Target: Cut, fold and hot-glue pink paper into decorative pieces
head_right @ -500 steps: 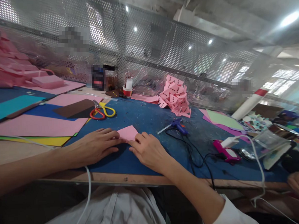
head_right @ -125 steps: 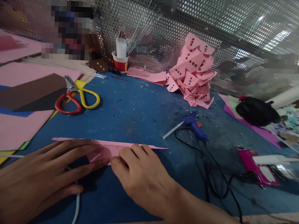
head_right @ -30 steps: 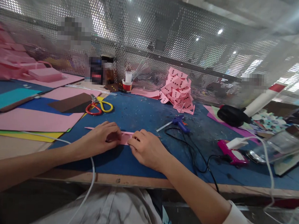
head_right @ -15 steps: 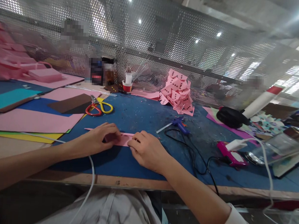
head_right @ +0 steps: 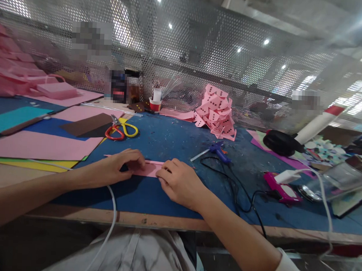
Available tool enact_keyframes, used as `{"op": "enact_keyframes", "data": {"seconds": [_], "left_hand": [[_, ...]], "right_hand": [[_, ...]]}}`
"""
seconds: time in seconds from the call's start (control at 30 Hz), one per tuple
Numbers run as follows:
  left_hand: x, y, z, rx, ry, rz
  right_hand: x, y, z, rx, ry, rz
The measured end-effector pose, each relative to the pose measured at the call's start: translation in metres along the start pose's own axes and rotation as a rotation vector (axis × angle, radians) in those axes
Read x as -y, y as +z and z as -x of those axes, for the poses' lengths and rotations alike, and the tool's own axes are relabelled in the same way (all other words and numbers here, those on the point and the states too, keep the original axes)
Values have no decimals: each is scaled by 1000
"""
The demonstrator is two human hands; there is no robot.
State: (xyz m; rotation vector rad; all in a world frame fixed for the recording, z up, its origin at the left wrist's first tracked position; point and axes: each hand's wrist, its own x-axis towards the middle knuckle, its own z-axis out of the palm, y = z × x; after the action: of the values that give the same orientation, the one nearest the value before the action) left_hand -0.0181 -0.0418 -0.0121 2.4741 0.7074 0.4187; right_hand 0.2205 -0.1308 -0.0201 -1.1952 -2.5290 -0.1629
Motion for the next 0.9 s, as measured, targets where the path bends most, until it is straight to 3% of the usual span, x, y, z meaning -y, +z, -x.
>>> {"op": "enact_keyframes", "data": {"seconds": [0.37,0.6,0.9], "left_hand": [[7,-4,4,2,18,115],[5,1,7,-28,178,-44],[3,4,9,-115,209,-56]], "right_hand": [[1,0,0,-8,-11,1],[1,-1,0,14,-31,44],[2,-1,-1,32,-13,47]]}}
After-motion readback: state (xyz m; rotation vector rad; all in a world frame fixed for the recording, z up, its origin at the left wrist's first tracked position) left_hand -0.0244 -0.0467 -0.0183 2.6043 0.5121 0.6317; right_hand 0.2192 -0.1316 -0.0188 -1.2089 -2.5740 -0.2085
